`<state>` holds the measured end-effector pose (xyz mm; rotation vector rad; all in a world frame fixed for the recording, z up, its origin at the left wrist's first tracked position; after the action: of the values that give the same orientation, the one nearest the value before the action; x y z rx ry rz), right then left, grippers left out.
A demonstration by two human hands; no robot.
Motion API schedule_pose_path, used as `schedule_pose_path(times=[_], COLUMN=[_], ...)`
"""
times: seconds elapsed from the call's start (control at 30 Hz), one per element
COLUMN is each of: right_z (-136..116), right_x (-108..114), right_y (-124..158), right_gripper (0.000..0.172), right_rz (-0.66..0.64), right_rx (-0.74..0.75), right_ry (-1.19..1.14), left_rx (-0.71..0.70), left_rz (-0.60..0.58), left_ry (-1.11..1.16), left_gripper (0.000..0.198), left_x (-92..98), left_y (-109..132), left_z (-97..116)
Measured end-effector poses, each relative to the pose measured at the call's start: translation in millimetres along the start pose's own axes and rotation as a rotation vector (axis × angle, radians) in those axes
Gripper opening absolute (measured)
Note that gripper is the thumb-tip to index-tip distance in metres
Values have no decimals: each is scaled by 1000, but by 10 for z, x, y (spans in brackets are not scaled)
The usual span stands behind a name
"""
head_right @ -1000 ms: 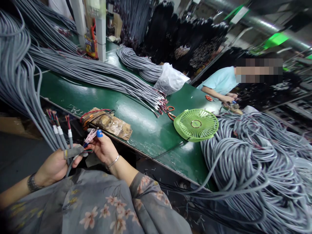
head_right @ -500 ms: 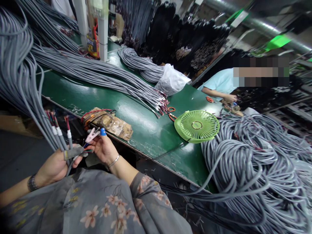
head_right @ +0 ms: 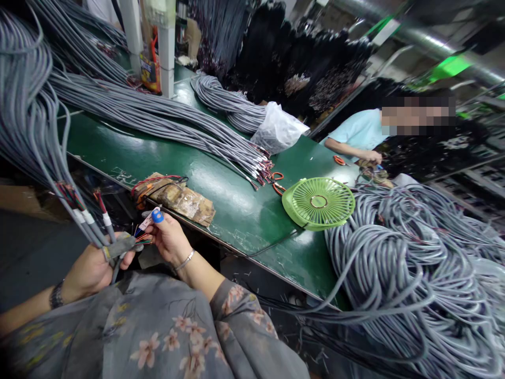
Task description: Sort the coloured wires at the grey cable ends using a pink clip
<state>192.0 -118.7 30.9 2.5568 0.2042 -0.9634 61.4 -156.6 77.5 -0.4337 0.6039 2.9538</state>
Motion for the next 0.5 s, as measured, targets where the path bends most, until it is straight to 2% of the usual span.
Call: schedule_pose_path(times=[0.23,0.5], right_z=[8,46], right_x=[-3,27], right_y=[15,-32], right_gripper=[30,29], right_rz=[-25,-39], right_rx=[-87,-38], right_ry=[-112,-81], left_rx=[78,96], left_rz=[70,61], left_ry=[43,50], left_gripper=[45,35], left_x=[0,3], left_y=[-9,-27], left_z=[-14,-42])
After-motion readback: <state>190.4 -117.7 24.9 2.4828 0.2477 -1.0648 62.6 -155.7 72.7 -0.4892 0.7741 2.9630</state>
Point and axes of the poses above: each hand's wrist, its own y-axis away from the middle knuckle, its own x-axis out of the back of the hand, z = x × y, the point moved 3 cm from there along -y, towards the middle knuckle, and after that the axes turned 2 degrees about -z, right-handed, at the moved point
